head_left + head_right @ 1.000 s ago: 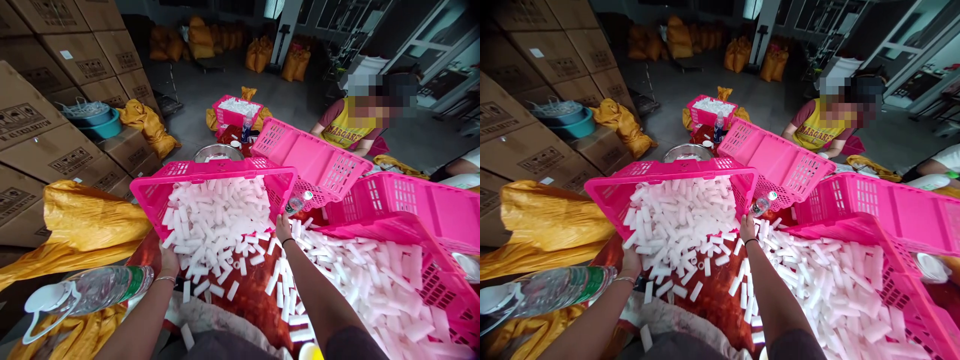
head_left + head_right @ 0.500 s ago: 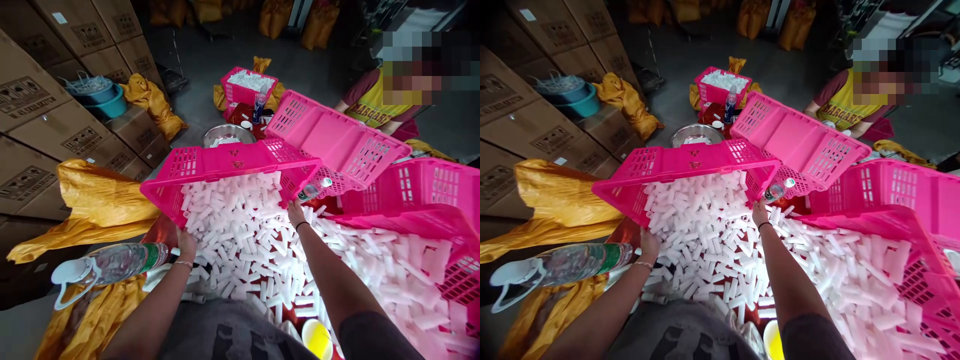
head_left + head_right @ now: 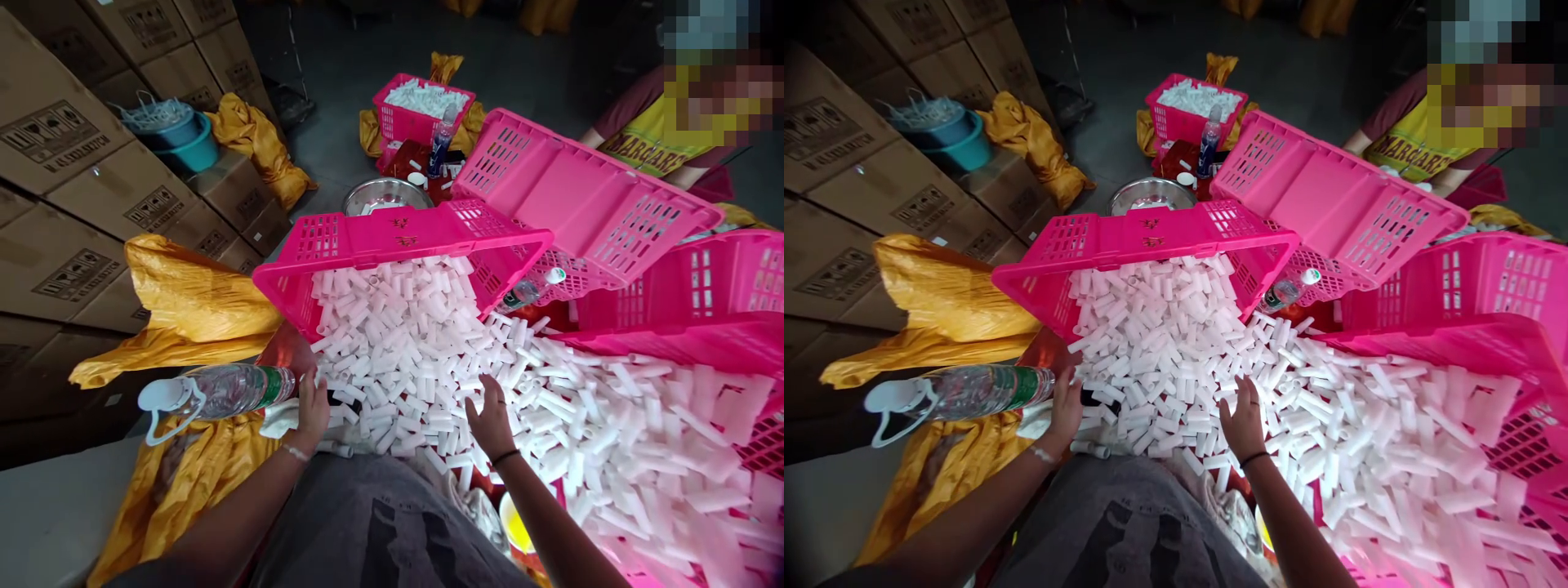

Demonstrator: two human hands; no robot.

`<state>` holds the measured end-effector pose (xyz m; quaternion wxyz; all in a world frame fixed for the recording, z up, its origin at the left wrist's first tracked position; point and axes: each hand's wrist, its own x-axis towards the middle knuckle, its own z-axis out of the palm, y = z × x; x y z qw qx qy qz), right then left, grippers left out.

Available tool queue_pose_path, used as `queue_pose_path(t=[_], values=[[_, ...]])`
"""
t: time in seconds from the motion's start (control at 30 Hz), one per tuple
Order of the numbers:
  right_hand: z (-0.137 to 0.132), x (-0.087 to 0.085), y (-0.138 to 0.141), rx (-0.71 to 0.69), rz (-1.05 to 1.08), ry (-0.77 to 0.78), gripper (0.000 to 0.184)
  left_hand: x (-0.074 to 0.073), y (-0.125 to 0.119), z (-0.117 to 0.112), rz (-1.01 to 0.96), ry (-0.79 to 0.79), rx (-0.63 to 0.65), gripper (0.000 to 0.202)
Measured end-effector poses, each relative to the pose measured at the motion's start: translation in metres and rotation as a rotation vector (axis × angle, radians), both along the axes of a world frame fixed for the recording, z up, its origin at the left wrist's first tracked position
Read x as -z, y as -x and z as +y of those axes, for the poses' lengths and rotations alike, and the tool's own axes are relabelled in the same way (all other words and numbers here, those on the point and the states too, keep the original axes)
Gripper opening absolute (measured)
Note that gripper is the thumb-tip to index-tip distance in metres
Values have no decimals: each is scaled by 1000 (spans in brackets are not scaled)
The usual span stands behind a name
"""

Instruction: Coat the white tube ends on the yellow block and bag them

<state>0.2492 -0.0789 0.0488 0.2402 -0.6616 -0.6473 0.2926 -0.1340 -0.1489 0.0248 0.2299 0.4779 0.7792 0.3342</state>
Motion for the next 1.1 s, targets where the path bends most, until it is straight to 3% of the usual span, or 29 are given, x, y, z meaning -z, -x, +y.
queue_pose_path(t=[0.13,0.2,0.27,0.4,0.53,0.7,0.87,0.97,1.1], values=[[-54,8,-4,-57,-39,8,46,-23,4,-78,68,80,388,34],[-77,10,-2,-108,-37,22,43,-23,9,-99,101,131,519,30],[-93,8,3,-186,-37,29,41,-15,11,-107,132,179,601,28],[-105,-4,21,-361,-46,87,42,5,8,-99,164,250,710,35],[-106,-16,35,-409,-54,159,42,11,1,-91,158,285,788,37],[-120,-23,35,-403,-97,239,43,1,6,-95,109,278,843,37],[-141,-25,25,-389,-165,318,34,-22,16,-101,74,214,834,41],[-149,-27,23,-385,-198,351,29,-37,3,-73,71,147,807,38],[-150,-29,27,-377,-233,378,27,-52,-33,1,96,42,700,41]])
